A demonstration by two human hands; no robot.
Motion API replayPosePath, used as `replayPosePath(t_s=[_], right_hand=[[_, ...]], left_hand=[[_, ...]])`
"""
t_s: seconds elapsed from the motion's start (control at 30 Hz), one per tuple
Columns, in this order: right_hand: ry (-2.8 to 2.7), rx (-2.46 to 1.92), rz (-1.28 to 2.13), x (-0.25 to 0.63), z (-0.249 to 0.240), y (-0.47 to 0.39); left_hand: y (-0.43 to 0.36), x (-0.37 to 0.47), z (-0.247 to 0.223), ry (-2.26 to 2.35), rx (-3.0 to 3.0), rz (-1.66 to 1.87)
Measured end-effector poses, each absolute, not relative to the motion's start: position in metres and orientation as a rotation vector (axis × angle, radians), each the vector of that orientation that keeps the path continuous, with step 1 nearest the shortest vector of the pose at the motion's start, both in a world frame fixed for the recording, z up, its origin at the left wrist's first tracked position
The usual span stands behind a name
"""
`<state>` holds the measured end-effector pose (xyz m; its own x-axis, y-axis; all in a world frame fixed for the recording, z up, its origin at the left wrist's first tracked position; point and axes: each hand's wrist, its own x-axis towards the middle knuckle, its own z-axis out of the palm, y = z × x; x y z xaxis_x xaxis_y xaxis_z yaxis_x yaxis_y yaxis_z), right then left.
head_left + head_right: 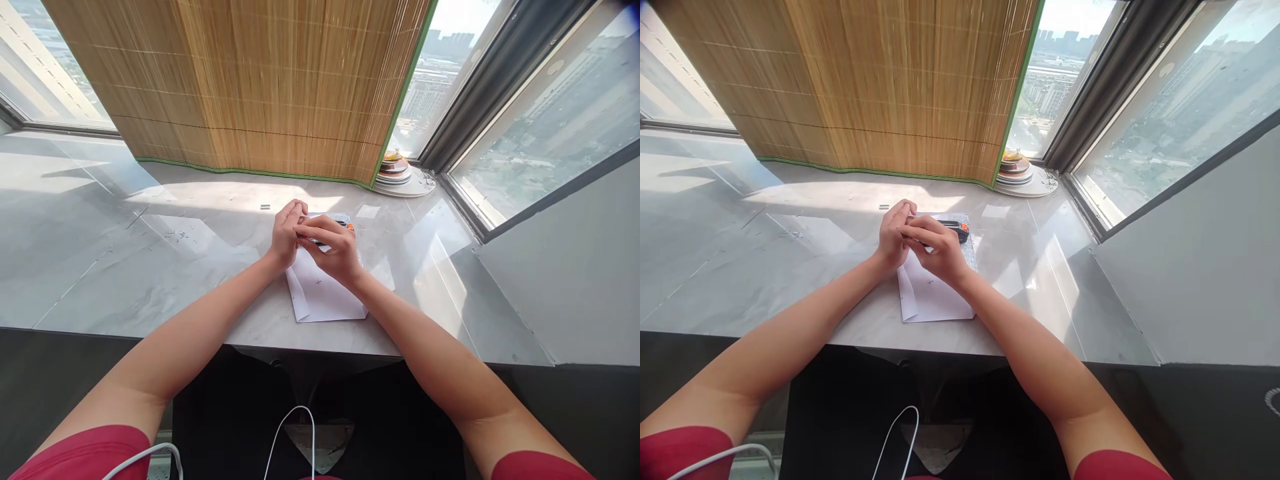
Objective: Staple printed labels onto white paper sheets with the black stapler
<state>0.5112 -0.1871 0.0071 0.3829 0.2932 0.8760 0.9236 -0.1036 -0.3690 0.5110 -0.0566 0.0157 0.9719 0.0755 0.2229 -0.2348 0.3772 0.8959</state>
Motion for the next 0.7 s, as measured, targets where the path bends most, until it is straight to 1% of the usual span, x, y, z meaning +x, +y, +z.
replayPosePath(t_s=[0.3,0.47,0.7], right_hand=[[-1.042,-1.665,-0.678,0.5092,0.0113,-0.1867],[-0.958,-1.711,-0.718,0.5067,0.0128,-0.1854],[-1.024,-1.726,-0.791,0.5069,0.0106,-0.1858]], left_hand=[[-0.0580,0.5104,0.0167,-0.158,1.171,0.147],[-0.0589,0.5091,0.0170,-0.144,1.099,0.125],[-0.0597,0.5083,0.0173,-0.133,1.105,0.108]])
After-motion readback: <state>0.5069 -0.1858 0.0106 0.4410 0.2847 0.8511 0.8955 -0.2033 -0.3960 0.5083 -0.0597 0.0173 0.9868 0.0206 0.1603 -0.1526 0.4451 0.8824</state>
